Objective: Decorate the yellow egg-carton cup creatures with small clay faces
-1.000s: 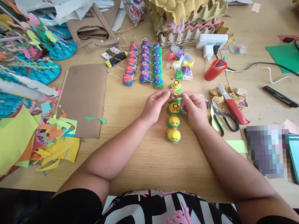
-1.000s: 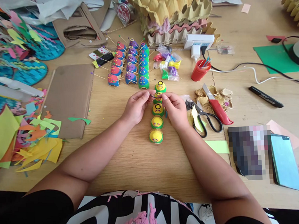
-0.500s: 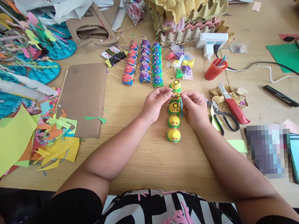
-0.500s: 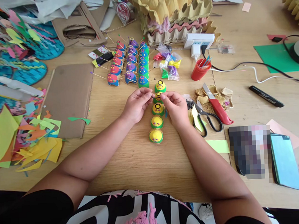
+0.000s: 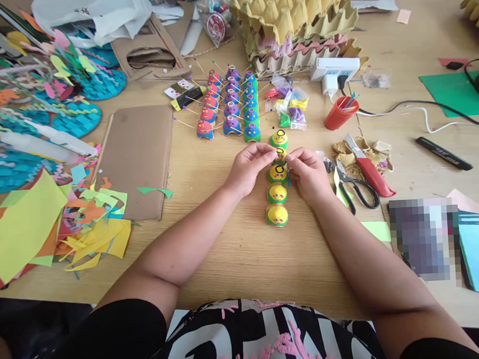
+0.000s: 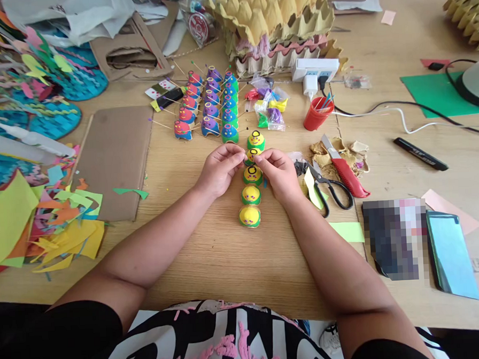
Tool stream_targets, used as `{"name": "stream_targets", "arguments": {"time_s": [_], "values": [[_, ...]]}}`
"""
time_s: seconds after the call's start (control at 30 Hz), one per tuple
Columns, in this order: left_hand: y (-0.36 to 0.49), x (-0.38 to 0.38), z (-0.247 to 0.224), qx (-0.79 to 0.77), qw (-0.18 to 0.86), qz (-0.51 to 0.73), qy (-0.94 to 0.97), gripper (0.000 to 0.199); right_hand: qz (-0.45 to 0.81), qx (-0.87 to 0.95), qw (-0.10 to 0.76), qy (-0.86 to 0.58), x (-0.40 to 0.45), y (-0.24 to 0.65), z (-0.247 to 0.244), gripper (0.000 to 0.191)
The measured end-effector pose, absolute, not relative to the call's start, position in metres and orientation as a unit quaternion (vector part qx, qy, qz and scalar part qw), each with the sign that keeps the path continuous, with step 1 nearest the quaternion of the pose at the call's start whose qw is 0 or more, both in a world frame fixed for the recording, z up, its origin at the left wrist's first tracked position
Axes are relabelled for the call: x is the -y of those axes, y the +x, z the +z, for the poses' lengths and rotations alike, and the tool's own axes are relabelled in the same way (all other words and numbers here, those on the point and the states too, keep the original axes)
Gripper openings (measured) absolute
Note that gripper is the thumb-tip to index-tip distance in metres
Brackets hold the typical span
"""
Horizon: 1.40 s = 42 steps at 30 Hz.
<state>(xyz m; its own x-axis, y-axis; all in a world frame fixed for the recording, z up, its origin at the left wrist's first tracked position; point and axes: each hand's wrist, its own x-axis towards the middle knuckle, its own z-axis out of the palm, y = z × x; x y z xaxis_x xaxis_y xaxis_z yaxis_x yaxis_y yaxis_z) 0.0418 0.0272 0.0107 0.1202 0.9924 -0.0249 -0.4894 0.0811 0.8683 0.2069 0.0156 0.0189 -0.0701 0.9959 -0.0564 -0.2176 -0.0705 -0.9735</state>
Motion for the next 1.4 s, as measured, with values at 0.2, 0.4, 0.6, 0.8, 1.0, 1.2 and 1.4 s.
{"name": "stream_targets", "arguments": {"time_s": [0.2, 0.4, 0.6, 0.8, 1.0, 1.2, 1.4], "values": [[0.028, -0.034, 0.009, -0.326, 0.706, 0.461, 0.428, 0.047, 0.625, 0.5, 0.441, -0.406, -0.018, 0.219, 0.021, 0.048], [0.019, -0.038, 0.011, -0.329, 0.696, 0.399, 0.498, 0.046, 0.616, 0.544, 0.401, -0.406, -0.023, 0.237, 0.026, 0.046], [0.014, -0.039, 0.013, -0.321, 0.699, 0.353, 0.532, 0.045, 0.648, 0.574, 0.334, -0.373, -0.021, 0.241, 0.031, 0.044], [0.009, -0.04, 0.013, -0.297, 0.706, 0.289, 0.574, 0.039, 0.681, 0.589, 0.261, -0.349, -0.019, 0.239, 0.032, 0.042], [0.008, -0.04, 0.016, -0.288, 0.71, 0.274, 0.582, 0.034, 0.681, 0.595, 0.25, -0.345, -0.018, 0.238, 0.031, 0.042], [0.007, -0.04, 0.017, -0.29, 0.705, 0.256, 0.594, 0.031, 0.68, 0.596, 0.246, -0.349, -0.019, 0.237, 0.029, 0.042], [0.008, -0.039, 0.018, -0.295, 0.697, 0.255, 0.602, 0.033, 0.677, 0.6, 0.247, -0.347, -0.019, 0.238, 0.027, 0.042]]}}
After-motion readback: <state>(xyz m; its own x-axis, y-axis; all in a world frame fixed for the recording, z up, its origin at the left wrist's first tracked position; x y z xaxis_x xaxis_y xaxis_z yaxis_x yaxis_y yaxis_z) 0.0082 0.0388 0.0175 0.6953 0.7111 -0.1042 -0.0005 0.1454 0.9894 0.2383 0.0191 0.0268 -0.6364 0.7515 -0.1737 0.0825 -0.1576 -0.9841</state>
